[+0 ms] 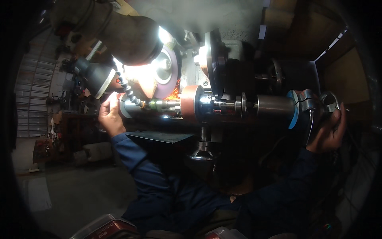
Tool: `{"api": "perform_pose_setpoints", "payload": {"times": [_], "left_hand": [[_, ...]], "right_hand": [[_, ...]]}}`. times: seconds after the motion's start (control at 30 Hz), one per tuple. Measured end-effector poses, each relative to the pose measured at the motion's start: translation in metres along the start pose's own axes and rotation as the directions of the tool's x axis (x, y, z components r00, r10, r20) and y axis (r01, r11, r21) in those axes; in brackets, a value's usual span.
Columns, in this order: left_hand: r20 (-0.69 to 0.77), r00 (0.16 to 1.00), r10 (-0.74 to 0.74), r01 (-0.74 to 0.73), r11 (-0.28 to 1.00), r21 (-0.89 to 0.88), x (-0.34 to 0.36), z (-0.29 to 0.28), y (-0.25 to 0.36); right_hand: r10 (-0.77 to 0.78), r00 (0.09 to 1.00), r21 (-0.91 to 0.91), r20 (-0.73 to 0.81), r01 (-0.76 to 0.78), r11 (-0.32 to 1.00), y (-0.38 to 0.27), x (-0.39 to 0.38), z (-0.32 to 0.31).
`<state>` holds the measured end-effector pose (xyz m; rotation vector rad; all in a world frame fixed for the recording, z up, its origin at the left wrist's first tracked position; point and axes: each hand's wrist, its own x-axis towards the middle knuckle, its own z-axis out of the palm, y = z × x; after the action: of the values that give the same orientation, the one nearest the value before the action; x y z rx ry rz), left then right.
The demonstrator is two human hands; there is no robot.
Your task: Operating a specialized grinding or lathe machine to process a cylindrical metal component, including measurement with calipers.
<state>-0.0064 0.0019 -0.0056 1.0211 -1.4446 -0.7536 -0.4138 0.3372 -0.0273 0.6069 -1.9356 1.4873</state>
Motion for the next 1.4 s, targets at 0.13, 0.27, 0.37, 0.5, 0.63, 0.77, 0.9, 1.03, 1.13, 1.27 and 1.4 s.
{"api": "perform_pose_setpoints", "payload": {"times": [0.13,0.27,0.37,0.5,0.63,0.77,0.9,1.03,1.13,1.27,1.4], "left_hand": [[-0.013,1.0,-0.022,0.022,1.0,0.003,-0.002,-0.001,0.002],[-0.01,1.0,0.005,-0.005,1.0,0.02,-0.003,-0.003,0.004],[0.002,1.0,0.007,-0.007,1.0,0.01,-0.002,-0.001,0.002],[0.008,1.0,-0.009,0.009,1.0,-0.014,-0.002,0.0,0.002],[0.017,1.0,0.003,-0.003,1.0,-0.003,0.001,-0.002,0.0],[0.008,1.0,-0.006,0.006,1.0,-0.005,0.0,-0.002,0.001],[0.011,1.0,-0.006,0.006,1.0,-0.001,0.001,-0.003,-0.001],[0.011,1.0,-0.018,0.018,1.0,-0.017,0.0,0.001,-0.004],[0.001,1.0,0.0,0.0,1.0,-0.001,0.001,-0.003,-0.001],[0.009,1.0,-0.003,0.003,1.0,-0.007,0.0,-0.005,0.003],[0.009,1.0,-0.001,0.001,1.0,-0.03,0.0,-0.003,-0.003]], "right_hand": [[-0.013,0.998,-0.025,-0.059,0.012,1.0,0.021,-0.008,-0.001],[-0.186,0.974,-0.062,-0.125,0.18,0.982,0.03,-0.01,0.001],[-0.066,0.997,-0.057,-0.047,0.064,0.996,0.009,-0.001,-0.003],[0.046,0.999,-0.125,0.01,-0.044,0.991,-0.008,0.002,0.002],[0.135,0.989,-0.008,0.064,-0.135,0.991,-0.023,0.009,0.003],[0.121,0.978,-0.247,0.168,-0.077,0.966,-0.037,0.022,0.002],[0.085,0.98,-0.25,0.18,-0.038,0.967,-0.032,0.021,0.002],[0.061,0.995,-0.081,0.077,-0.055,0.995,-0.017,0.01,0.003],[0.07,0.997,-0.036,0.042,-0.068,0.997,-0.013,0.006,0.004],[-0.004,1.0,-0.071,-0.012,0.003,0.997,0.002,0.0,0.004],[-0.149,0.988,-0.032,-0.025,0.148,0.988,0.025,-0.006,-0.005]]}}
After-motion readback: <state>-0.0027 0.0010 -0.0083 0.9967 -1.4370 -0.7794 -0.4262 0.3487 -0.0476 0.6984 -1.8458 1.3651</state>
